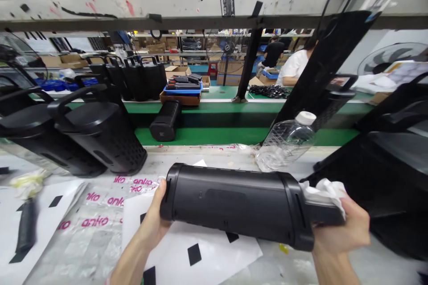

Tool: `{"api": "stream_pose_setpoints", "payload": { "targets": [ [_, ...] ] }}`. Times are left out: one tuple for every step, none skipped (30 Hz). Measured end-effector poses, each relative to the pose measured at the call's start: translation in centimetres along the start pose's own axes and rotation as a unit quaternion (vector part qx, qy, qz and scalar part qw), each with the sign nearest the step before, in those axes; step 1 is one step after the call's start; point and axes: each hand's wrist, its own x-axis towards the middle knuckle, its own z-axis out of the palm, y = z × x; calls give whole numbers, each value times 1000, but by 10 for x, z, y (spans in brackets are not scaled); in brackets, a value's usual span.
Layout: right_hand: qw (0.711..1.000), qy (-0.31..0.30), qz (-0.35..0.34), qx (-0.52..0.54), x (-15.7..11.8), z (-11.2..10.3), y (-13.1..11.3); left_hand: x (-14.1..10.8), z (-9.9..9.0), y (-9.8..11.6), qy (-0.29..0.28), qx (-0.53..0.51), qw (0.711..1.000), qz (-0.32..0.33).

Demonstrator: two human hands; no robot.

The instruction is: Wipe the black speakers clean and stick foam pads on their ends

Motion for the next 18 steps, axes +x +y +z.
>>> {"api": "stream_pose_setpoints", "payload": {
  "targets": [
    [1000,13,-4,27,-1,3,-2,-5,5,3,34,-9,999,3],
    [998,22,-6,51,-2,7,-4,-9,11,6,64,-18,998,12],
    [997,24,-3,71,-4,10,-6,-13,17,9,89,-28,995,23],
    [996,23,2,88,-5,13,-8,-17,22,12,109,-39,993,33],
    [995,20,8,102,-6,15,-10,-20,26,14,125,-52,990,40],
    [993,17,15,116,-7,17,-12,-23,30,16,137,-69,987,48],
    [992,14,23,127,-8,18,-14,-25,32,17,145,-85,984,55],
    [990,11,32,136,-9,19,-15,-26,34,17,151,-101,981,62],
    [989,7,41,141,-10,20,-17,-27,35,17,153,-115,979,68],
    [988,5,49,145,-11,20,-17,-27,36,17,151,-126,977,76],
    [988,3,56,146,-12,20,-18,-27,36,16,148,-137,976,83],
    [987,2,61,147,-12,20,-18,-26,36,14,142,-146,975,92],
    [987,4,65,147,-13,21,-18,-25,35,12,136,-154,973,101],
    [987,5,67,147,-14,21,-18,-24,34,10,130,-158,973,111],
    [987,8,68,146,-14,22,-19,-22,33,7,124,-157,972,120],
    [987,10,69,144,-14,22,-19,-19,31,5,120,-152,973,128],
    [987,13,70,142,-14,22,-20,-17,29,2,116,-140,974,133],
    [988,16,72,138,-14,22,-20,-14,27,0,108,-125,977,137]
  ]
}}
